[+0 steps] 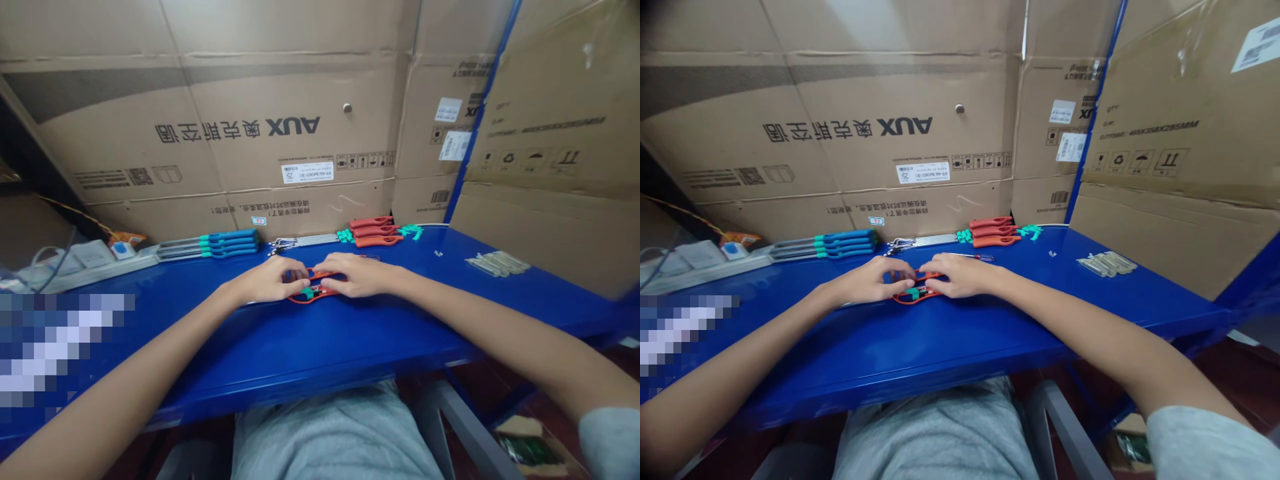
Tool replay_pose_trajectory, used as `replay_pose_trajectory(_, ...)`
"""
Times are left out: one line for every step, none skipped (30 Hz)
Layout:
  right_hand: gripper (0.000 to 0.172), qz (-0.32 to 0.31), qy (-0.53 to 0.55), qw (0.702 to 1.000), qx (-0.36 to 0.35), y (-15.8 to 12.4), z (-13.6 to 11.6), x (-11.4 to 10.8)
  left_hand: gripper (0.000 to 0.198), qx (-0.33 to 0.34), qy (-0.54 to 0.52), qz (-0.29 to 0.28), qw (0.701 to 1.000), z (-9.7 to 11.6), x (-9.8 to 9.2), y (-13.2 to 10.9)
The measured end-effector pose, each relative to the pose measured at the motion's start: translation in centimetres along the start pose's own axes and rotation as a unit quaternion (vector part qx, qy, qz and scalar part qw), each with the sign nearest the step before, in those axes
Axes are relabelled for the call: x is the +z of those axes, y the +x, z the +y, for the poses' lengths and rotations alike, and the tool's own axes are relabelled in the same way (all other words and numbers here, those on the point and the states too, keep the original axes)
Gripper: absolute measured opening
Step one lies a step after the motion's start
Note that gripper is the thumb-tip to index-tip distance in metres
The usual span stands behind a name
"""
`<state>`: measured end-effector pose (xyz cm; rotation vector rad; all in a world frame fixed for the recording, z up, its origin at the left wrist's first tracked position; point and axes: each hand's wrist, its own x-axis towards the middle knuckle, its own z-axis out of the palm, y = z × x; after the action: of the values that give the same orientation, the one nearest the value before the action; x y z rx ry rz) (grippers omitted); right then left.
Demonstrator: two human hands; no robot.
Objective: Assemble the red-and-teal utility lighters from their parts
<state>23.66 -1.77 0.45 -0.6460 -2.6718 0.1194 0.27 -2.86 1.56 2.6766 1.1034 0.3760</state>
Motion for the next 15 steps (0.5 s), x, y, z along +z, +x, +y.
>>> replay_pose_trajectory(0.034, 0.023, -0.005, 1.000, 0.011, 0.0, 0.1, -0.9, 0.038, 0.011, 0.006, 0.012, 1.000, 0.1, 0.3, 0.1)
replay_pose_trajectory(0.031, 0.049, -0.010, 0.998, 0.036, -0.1, 0.3, -2.1, 0.042, 0.024, 0.020, 0.020, 0.999, 0.3, 0.6, 0.1)
replay_pose_trajectory(0.027, 0.069, -0.016, 0.995, 0.069, -0.3, 0.5, -3.4, 0.045, 0.030, 0.034, 0.020, 0.999, 0.4, 0.9, 0.2)
replay_pose_trajectory(0.023, 0.074, -0.022, 0.992, 0.103, -0.8, 0.8, -4.8, 0.047, 0.030, 0.042, 0.016, 0.999, 0.6, 1.2, 0.3)
replay_pose_trajectory(0.020, 0.062, -0.029, 0.988, 0.141, -1.5, 1.2, -6.2, 0.047, 0.030, 0.048, 0.011, 0.998, 0.8, 1.4, 0.3)
replay_pose_trajectory(0.018, 0.045, -0.040, 0.981, 0.187, -2.4, 1.6, -7.6, 0.046, 0.031, 0.053, 0.006, 0.998, 0.9, 1.6, 0.3)
replay_pose_trajectory(0.015, 0.037, -0.059, 0.972, 0.227, -3.6, 2.2, -8.9, 0.044, 0.030, 0.056, 0.003, 0.998, 1.0, 1.7, 0.4)
replay_pose_trajectory(0.013, 0.036, -0.088, 0.961, 0.259, -5.1, 2.8, -10.1, 0.042, 0.030, 0.058, 0.003, 0.998, 1.1, 1.8, 0.4)
replay_pose_trajectory(0.011, 0.045, -0.119, 0.949, 0.288, -6.6, 3.4, -11.1, 0.041, 0.029, 0.060, 0.005, 0.998, 1.1, 1.8, 0.4)
replay_pose_trajectory(0.010, 0.066, -0.152, 0.931, 0.326, -8.4, 4.2, -11.9, 0.040, 0.028, 0.061, 0.007, 0.998, 1.1, 1.9, 0.4)
replay_pose_trajectory(0.010, 0.074, -0.178, 0.912, 0.363, -10.1, 4.9, -12.5, 0.039, 0.028, 0.063, 0.009, 0.998, 1.1, 1.9, 0.4)
replay_pose_trajectory(0.009, 0.072, -0.196, 0.893, 0.399, -11.9, 5.7, -12.9, 0.039, 0.028, 0.064, 0.009, 0.997, 1.1, 1.9, 0.4)
replay_pose_trajectory(0.008, 0.058, -0.201, 0.879, 0.430, -13.5, 6.4, -13.0, 0.038, 0.028, 0.067, 0.008, 0.997, 1.0, 1.9, 0.4)
replay_pose_trajectory(0.006, 0.043, -0.195, 0.865, 0.461, -15.1, 7.1, -13.0, 0.038, 0.027, 0.070, 0.007, 0.997, 1.0, 1.9, 0.5)
replay_pose_trajectory(0.005, 0.022, -0.177, 0.856, 0.486, -16.5, 7.8, -12.8, 0.037, 0.026, 0.073, 0.003, 0.997, 1.0, 1.9, 0.5)
